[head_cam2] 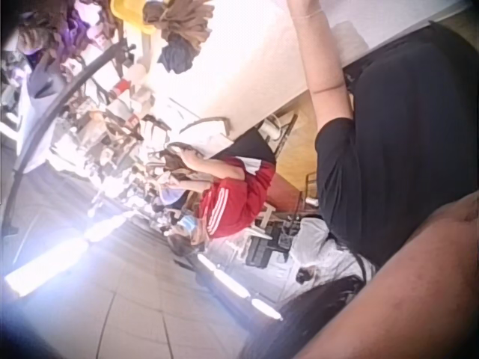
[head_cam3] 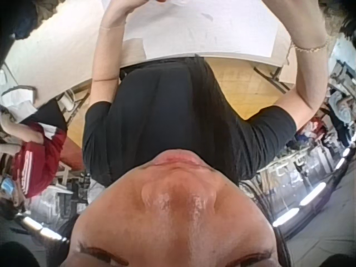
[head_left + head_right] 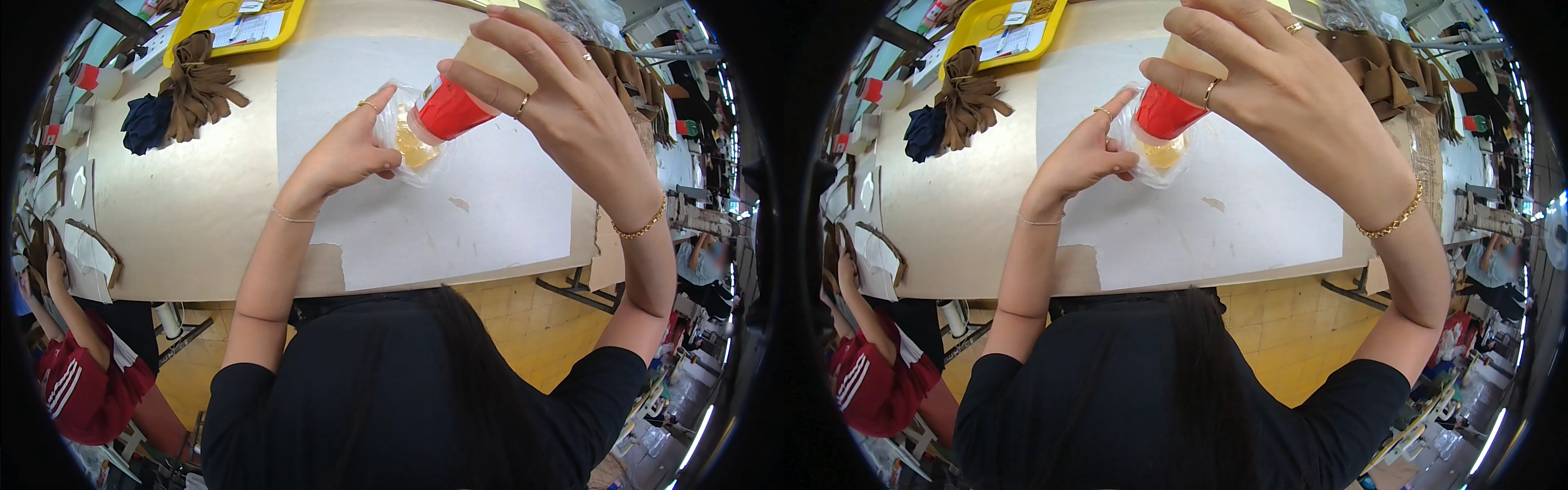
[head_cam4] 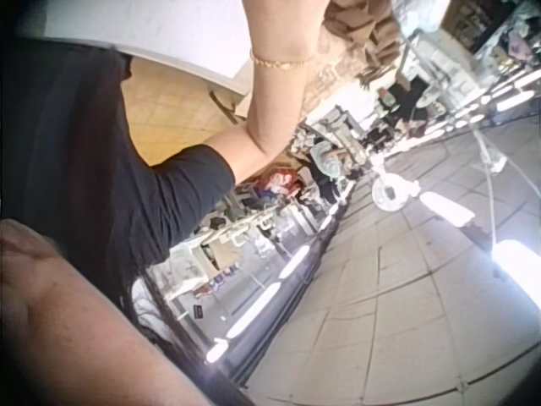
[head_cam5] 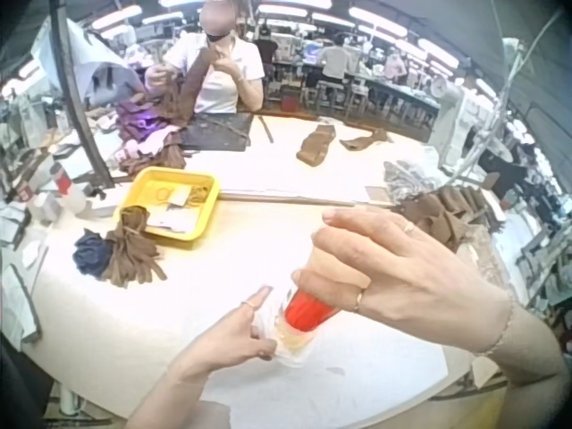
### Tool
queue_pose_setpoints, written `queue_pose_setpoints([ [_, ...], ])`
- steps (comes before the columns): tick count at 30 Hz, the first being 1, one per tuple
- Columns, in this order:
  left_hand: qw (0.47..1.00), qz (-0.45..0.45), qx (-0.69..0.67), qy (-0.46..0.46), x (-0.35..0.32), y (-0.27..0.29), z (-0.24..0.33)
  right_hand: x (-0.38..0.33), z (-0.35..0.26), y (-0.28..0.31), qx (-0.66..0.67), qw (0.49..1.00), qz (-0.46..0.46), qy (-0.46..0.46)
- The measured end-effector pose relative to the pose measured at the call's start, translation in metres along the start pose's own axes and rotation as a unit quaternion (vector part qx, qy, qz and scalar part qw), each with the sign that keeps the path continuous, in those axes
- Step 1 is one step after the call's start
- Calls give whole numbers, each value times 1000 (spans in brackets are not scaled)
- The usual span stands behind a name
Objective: The person applies glue from a red-capped bottle to the edges of a brown leather pouch. They then retrieve a plastic bag, open it, and pour the remaining glue into the bag, sealing it afterward.
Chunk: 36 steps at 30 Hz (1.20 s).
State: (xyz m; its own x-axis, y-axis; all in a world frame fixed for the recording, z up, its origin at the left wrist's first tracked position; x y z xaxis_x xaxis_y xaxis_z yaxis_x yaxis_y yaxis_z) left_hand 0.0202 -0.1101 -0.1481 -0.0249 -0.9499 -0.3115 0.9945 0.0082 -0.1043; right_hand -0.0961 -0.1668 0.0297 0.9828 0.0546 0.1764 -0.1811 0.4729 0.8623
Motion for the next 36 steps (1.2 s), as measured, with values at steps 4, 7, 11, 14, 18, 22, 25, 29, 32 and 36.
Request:
queue_pose_setpoints([
  [4,1000,9,-2,-9,-1,1,-2,-6,-3,-13,89,995,-6,-45],
  [7,1000,10,7,-2,0,4,-6,-11,5,-18,186,980,-25,-69],
  [11,1000,14,9,-1,-1,3,-4,-18,10,-25,254,961,-58,-95],
  [14,1000,4,-1,9,-4,3,-2,-20,10,-28,283,948,-91,-114],
  [18,1000,12,-17,-11,-3,5,-6,-27,16,-43,337,924,-88,-157],
  [22,999,0,-36,-6,-5,1,0,-40,28,-60,427,870,-67,-236],
  [25,999,5,-40,-10,-7,1,2,-46,35,-71,464,844,-56,-265],
  [29,999,-4,-47,-10,-9,-1,8,-52,39,-81,512,798,-36,-316],
  [32,998,-12,-60,-16,-8,-3,9,-64,45,-93,537,766,3,-352],
  [36,997,-19,-75,-28,-7,-3,9,-66,53,-94,558,731,38,-391],
])
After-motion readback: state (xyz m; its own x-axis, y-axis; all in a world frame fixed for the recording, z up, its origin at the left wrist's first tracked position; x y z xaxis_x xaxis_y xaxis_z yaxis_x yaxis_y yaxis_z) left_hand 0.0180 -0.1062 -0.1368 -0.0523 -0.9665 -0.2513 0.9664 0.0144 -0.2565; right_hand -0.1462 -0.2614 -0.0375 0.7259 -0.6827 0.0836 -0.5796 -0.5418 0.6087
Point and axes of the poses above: each hand's wrist, its own x-axis towards the middle knuckle, its own y-axis out of the back of the hand, z = x × y, the point moved 6 cm from there along x, towards the middle knuckle, and after that the axes turned 3 degrees about z, right-handed, at the moved point
